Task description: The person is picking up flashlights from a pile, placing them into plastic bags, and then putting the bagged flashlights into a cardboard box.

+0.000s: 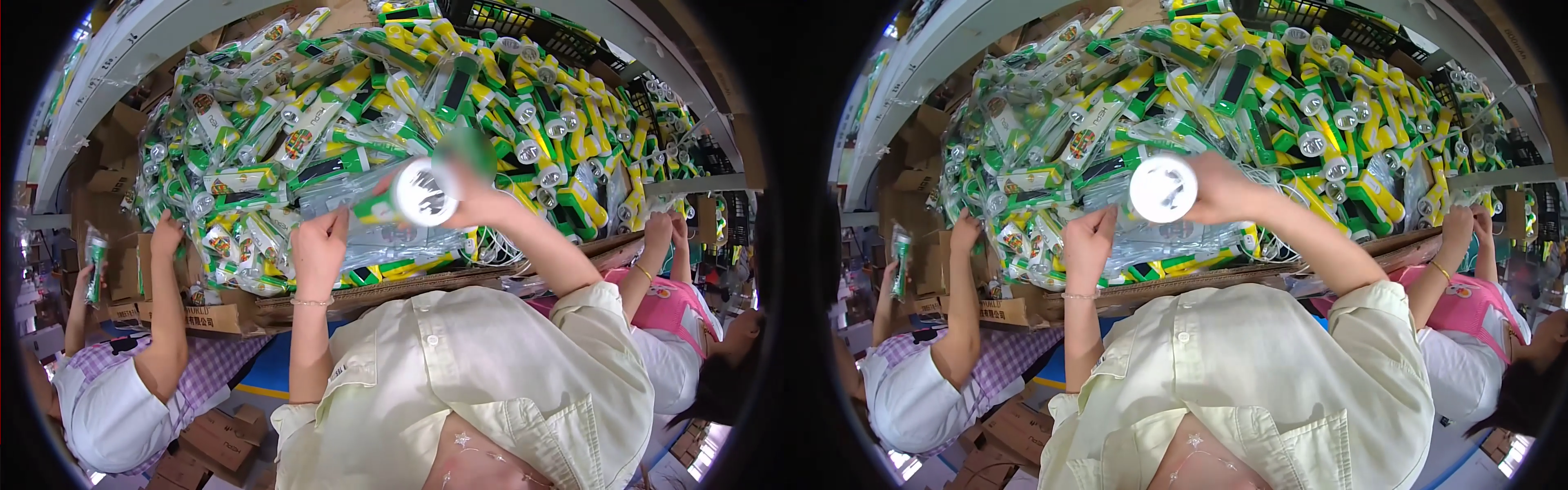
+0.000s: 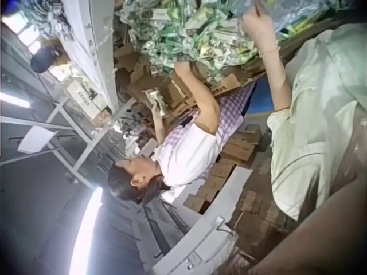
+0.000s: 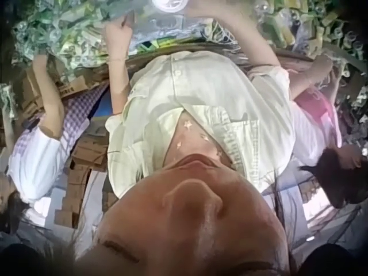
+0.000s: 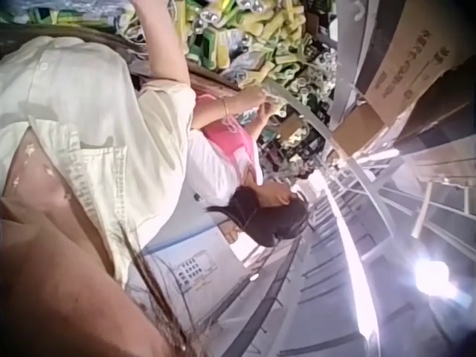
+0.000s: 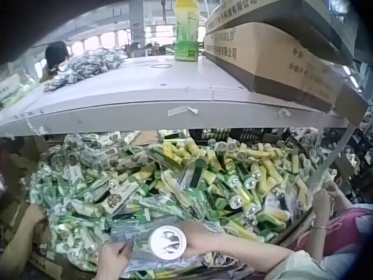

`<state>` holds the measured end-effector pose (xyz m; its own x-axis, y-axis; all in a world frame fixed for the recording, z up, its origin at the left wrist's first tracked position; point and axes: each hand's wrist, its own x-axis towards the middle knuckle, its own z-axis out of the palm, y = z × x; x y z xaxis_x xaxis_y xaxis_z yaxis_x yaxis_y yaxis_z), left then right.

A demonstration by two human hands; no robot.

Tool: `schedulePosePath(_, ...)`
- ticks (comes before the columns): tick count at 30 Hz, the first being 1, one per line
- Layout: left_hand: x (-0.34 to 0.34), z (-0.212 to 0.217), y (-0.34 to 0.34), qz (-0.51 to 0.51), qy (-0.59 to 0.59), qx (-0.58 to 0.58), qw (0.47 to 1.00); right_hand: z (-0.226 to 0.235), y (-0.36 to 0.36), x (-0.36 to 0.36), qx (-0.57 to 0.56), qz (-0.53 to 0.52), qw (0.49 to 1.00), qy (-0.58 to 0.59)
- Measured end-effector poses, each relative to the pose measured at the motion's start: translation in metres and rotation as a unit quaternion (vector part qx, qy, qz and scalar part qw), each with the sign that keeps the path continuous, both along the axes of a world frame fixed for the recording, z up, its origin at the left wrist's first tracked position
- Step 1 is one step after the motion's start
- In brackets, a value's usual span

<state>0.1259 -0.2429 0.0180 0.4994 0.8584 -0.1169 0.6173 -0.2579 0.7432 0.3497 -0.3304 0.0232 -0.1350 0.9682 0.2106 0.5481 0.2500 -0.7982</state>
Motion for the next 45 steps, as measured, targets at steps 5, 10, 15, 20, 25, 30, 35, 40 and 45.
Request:
schedulePosePath(5,-0.007,-0.014,-0.006,-0.029,-0.083,-0.009,0.996,-0.015,0.004,-0.035,0.063,-0.032,0.993,-0.095)
schedulePosePath(10,-0.008,-0.013,-0.013,0.017,-0.065,-0.084,0.994,-0.034,0.013,-0.050,-0.018,-0.167,0.766,0.620)
schedulePosePath(15,-0.010,-0.017,-0.016,0.016,-0.051,-0.017,0.998,-0.034,0.015,-0.022,-0.071,-0.267,0.703,0.655)
schedulePosePath(20,-0.014,-0.030,-0.014,0.004,-0.046,0.044,0.998,-0.002,0.005,-0.015,-0.010,-0.305,0.853,0.424)
schedulePosePath(25,-0.013,-0.025,-0.013,0.011,-0.032,0.040,0.999,0.034,-0.007,-0.023,0.090,-0.244,0.956,0.133)
schedulePosePath(30,-0.015,-0.031,-0.011,-0.023,-0.055,-0.014,0.998,-0.004,-0.011,-0.047,0.090,0.021,0.994,0.053)
schedulePosePath(35,-0.020,-0.025,-0.011,-0.022,-0.126,-0.056,0.990,-0.039,0.004,-0.044,0.102,0.020,0.993,-0.059)
schedulePosePath(40,-0.017,-0.023,-0.012,-0.001,-0.032,0.081,0.996,-0.033,0.007,-0.056,-0.006,-0.019,0.960,-0.279)
schedulePosePath(45,-0.001,-0.003,-0.020,-0.020,-0.024,0.106,0.994,-0.032,0.010,-0.073,-0.070,-0.024,0.887,-0.455)
